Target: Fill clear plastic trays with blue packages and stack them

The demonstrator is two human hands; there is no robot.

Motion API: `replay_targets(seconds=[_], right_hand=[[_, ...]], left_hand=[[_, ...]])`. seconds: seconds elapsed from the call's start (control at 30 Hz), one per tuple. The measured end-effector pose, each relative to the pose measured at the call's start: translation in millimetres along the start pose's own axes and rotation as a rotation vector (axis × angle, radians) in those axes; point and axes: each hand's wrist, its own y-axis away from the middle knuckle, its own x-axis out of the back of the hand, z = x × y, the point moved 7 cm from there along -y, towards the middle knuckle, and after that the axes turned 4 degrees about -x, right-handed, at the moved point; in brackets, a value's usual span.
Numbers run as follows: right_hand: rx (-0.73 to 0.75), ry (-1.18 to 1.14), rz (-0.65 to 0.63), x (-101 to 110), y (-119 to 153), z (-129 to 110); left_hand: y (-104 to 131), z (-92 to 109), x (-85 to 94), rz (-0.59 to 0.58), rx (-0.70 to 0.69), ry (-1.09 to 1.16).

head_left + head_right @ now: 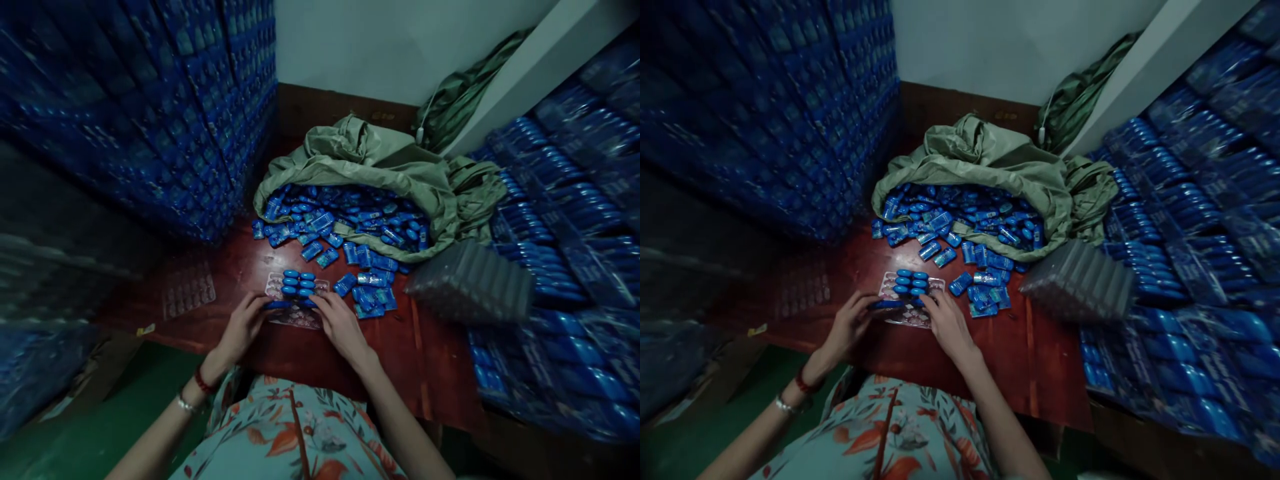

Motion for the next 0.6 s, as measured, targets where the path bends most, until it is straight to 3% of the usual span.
replay_targets(seconds=[0.1,0.2,0.47,0.6], right_hand=[[0.07,0.217,-0.04,-11,-7,-6],[0.116,0.267,-0.057,-11,-7,-7],[0.239,0.381,-0.153,-15,-22,-28],[0.226,0.41,-0.162,-20,-23,-32]], left_hand=[[-5,6,-19.2,-0.032,-0.09,-0.102],[-6,8,-27.3,-0.087,-0.168,-0.187],[-25,27,-48.9,-0.395,-0.309,-0.321],[-23,26,-47.9,-0.304,-0.333,-0.34]])
